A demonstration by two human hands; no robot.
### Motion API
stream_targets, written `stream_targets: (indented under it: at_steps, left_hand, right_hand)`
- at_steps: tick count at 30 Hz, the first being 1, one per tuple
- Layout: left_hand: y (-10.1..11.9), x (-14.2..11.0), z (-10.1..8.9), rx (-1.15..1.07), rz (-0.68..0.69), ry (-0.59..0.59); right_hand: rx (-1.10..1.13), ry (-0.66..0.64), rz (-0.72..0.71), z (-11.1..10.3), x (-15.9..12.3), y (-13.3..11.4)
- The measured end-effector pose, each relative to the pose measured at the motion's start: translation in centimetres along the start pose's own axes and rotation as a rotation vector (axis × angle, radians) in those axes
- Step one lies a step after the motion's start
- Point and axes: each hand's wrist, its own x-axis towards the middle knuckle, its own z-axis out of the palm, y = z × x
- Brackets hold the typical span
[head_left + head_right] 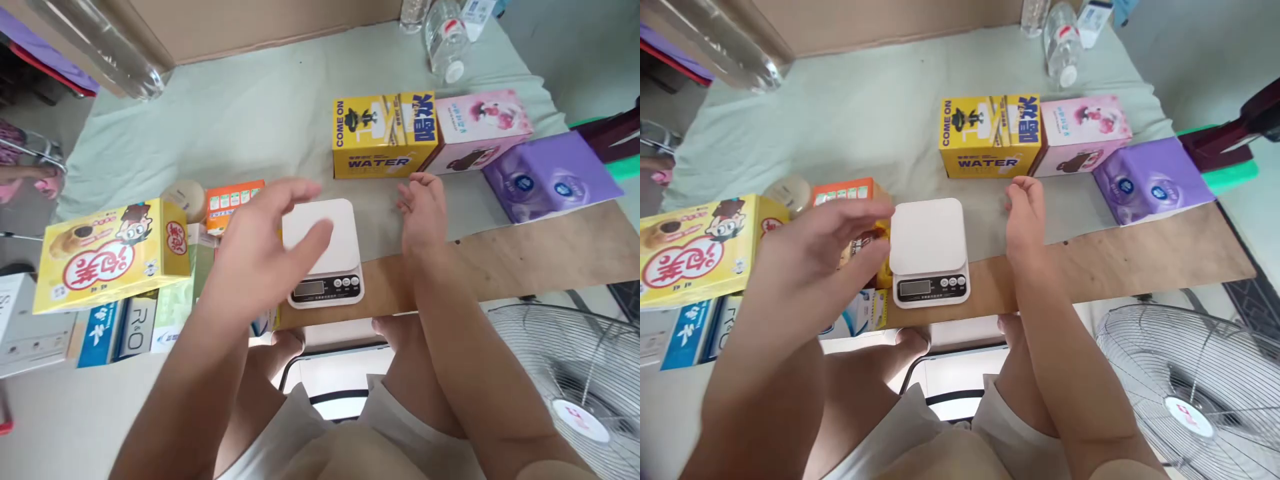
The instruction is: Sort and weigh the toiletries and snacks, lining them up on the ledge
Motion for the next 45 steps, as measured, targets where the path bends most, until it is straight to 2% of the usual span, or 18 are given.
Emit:
stream_targets:
  at_steps: [2, 3, 5, 8, 12, 17, 20, 23, 26, 29, 31, 34, 37, 41, 45]
  left_hand:
    - [0.0, 4.9, 2.6, 0.093, -0.074, -0.046]
    - [-0.3, 7.3, 4.0, 0.045, -0.109, 0.007]
    - [-1.5, 11.6, 6.6, -0.035, -0.305, 0.121]
    - [-3.9, 15.6, 9.7, -0.069, -0.37, 0.14]
    - [-6.3, 16.7, 11.8, -0.241, -0.339, 0.053]
    - [-7.8, 16.6, 12.8, -0.317, -0.349, 0.098]
    - [-8.5, 17.5, 12.7, -0.298, -0.37, 0.084]
    - [-7.7, 17.8, 11.3, -0.253, -0.332, 0.08]
    - [-4.5, 15.4, 8.7, -0.236, -0.137, 0.134]
    - [-0.6, 9.9, 6.2, -0.265, -0.061, 0.263]
    - [0.9, 5.6, 5.2, -0.321, -0.082, 0.276]
    - [0.9, 0.0, 4.8, -0.35, -0.265, 0.342]
    - [-0.2, -3.7, 5.0, -0.302, -0.346, 0.368]
    - [-0.7, -5.7, 5.2, -0.333, -0.357, 0.345]
    - [-0.2, -6.0, 5.1, -0.319, -0.397, 0.324]
  right_hand:
    - [0.008, 0.009, 0.001, 0.2, 0.8, -0.1]
    - [0.009, 0.021, -0.005, 0.4, 1.0, -0.2]
    - [0.014, 0.041, -0.024, 1.0, 1.2, -0.5]
    - [0.028, 0.028, -0.074, 1.8, 1.3, -0.6]
    - [0.062, -0.001, -0.088, 2.4, 1.5, -0.1]
    - [0.028, -0.017, -0.056, 2.5, 1.9, 0.2]
    - [-0.034, -0.003, -0.066, 2.7, 1.6, 0.2]
    - [0.005, -0.061, -0.165, 2.6, 0.9, -0.2]
    - [0.123, -0.219, -0.364, 2.5, 0.1, -1.2]
    - [0.29, -0.264, -0.512, 2.7, -0.3, -1.7]
    - [0.366, -0.273, -0.531, 2.9, -0.8, -1.3]
    - [0.372, -0.374, -0.422, 2.7, -2.5, -0.3]
    - [0.319, -0.434, -0.303, 1.5, -5.4, 0.4]
    - [0.281, -0.431, -0.248, -0.7, -8.4, 0.2]
    - [0.236, -0.422, -0.227, -2.0, -8.6, -0.4]
